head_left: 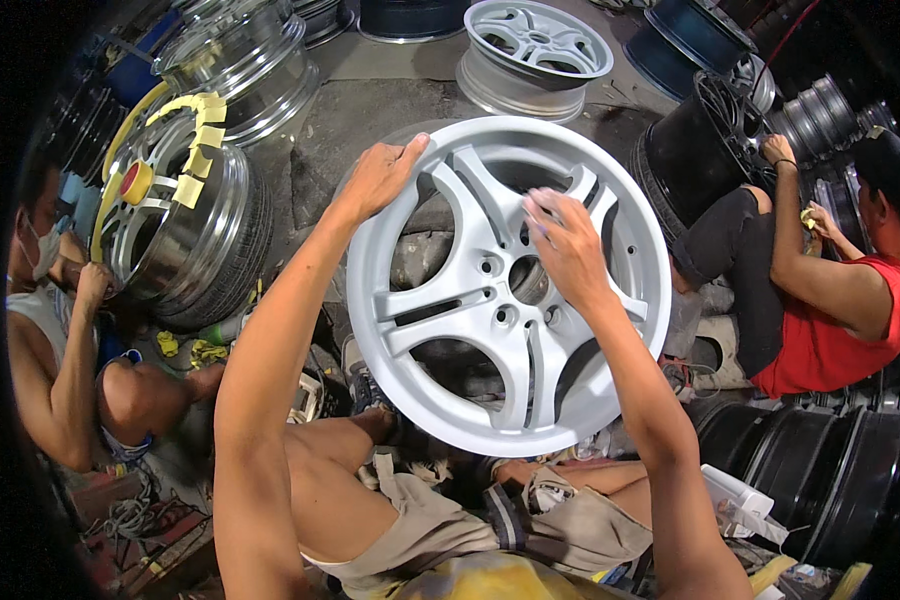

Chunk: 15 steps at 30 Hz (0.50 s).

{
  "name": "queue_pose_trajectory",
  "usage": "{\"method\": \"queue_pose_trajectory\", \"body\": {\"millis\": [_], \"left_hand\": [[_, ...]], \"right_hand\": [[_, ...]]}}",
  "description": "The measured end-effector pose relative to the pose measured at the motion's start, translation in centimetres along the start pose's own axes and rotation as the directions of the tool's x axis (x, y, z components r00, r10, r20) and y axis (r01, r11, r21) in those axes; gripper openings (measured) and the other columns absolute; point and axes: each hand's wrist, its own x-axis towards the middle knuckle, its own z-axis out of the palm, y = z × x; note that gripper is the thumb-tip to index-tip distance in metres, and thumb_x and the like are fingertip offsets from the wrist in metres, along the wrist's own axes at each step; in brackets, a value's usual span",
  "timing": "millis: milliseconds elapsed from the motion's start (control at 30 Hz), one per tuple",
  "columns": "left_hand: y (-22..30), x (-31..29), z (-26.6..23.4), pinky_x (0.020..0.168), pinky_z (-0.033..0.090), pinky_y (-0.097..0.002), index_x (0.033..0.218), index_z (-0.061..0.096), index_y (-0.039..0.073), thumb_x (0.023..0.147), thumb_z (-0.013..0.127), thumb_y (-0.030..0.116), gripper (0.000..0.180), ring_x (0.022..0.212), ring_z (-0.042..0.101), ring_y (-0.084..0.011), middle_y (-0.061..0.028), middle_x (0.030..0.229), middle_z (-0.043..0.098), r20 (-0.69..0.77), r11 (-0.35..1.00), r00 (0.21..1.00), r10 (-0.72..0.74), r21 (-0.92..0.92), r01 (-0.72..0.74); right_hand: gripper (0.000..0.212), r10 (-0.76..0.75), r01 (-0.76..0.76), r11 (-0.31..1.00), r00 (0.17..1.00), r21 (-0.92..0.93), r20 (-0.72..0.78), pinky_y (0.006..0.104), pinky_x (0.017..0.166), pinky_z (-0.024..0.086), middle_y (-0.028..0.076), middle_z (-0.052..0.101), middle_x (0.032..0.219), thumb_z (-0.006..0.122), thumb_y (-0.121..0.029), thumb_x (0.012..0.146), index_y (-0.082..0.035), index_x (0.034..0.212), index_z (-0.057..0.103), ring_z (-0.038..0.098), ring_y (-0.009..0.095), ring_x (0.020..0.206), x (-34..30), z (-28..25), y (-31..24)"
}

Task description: The person sits on the floor and sands a silver car wheel rim using a sanding block. They systematically rub the surface of the spokes and the outer rim, rotating the wheel to access different areas. The person occasionally pauses to inspect the surface or adjust the sanding block.

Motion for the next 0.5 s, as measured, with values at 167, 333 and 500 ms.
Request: {"method": "queue_pose_trajectory", "body": {"millis": [167,333,500], "left_hand": [[0.5,0.5,0.8,0.077,0.051,-0.0439,0.088,0.074,-0.006,0.099,0.047,0.065,0.077,0.075,0.065,-0.0279,-0.0200,0.072,0.066,0.004,0.995,1.000,-0.018,-0.098,0.018],[-1.9,0.7,0.3,0.080,0.051,-0.0411,0.102,0.075,-0.006,0.101,0.046,0.065,0.077,0.081,0.065,-0.0242,-0.0185,0.084,0.070,0.051,0.997,0.999,-0.002,-0.082,0.006],[0.1,0.0,1.0,0.078,0.050,-0.0451,0.093,0.071,-0.012,0.100,0.044,0.066,0.083,0.079,0.064,-0.0292,-0.0219,0.082,0.069,0.038,0.982,0.999,-0.006,-0.189,0.013]], "right_hand": [[0.025,0.022,-0.021,1.000,0.994,-0.018,0.105,0.0408,0.095,0.051,0.013,0.065,0.109,0.069,-0.008,0.086,0.001,0.109,0.073,0.060,0.031,0.107,8.3,5.8,-1.0],[0.021,-0.026,0.013,0.988,0.996,0.155,0.080,0.0428,0.093,0.051,0.014,0.066,0.112,0.069,-0.004,0.088,0.001,0.108,0.074,0.061,0.035,0.106,4.6,3.6,-2.7],[0.023,0.067,-0.072,0.990,0.997,0.118,0.049,0.0414,0.094,0.051,0.013,0.068,0.114,0.071,-0.001,0.087,0.001,0.110,0.074,0.064,0.033,0.105,-0.6,-0.4,-4.7]]}}
